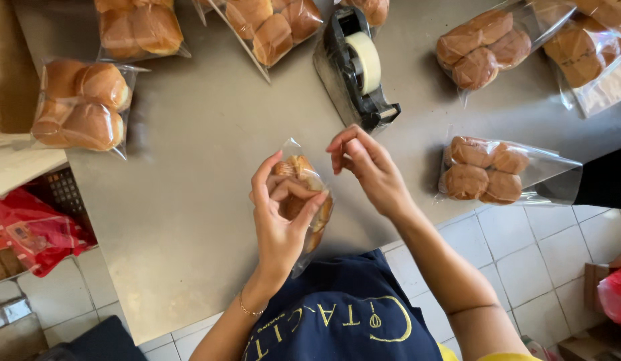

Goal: The person packages bread by placing multiple bread rolls into clear plastic bags and sealing them using adhesive tape from a dispenser.

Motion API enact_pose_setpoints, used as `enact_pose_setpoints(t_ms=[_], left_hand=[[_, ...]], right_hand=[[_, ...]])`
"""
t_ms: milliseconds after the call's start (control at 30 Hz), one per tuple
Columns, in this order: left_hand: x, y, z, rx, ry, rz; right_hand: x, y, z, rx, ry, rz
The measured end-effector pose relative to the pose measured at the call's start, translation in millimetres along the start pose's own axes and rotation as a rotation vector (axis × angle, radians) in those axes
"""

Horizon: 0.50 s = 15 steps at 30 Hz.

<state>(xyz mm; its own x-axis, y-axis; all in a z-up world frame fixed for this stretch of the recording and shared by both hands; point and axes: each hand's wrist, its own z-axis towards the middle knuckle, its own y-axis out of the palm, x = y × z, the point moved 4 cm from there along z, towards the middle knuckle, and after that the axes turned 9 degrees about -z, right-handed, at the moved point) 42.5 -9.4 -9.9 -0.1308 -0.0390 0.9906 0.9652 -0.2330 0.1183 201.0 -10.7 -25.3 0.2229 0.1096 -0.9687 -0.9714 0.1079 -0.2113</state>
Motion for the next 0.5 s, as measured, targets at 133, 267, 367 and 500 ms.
enact_pose_setpoints(t_ms=[133, 267, 367, 500], left_hand=[[-9, -1, 9, -0.065, 0.072, -0.018], [-19, 1, 10, -0.197, 0.144, -0.077], [-17, 1, 18, -0.219, 0.127, -0.076], [-19, -1, 32, -0.222, 0.080, -0.126]], right_hand=[[5, 3, 0, -0.288, 0.116, 0.186], [-15, 2, 14, -0.401, 0.078, -0.015], [-25, -1, 24, -0.458, 0.051, -0.088], [-38, -12, 28, -0.432, -0.225, -0.350]])
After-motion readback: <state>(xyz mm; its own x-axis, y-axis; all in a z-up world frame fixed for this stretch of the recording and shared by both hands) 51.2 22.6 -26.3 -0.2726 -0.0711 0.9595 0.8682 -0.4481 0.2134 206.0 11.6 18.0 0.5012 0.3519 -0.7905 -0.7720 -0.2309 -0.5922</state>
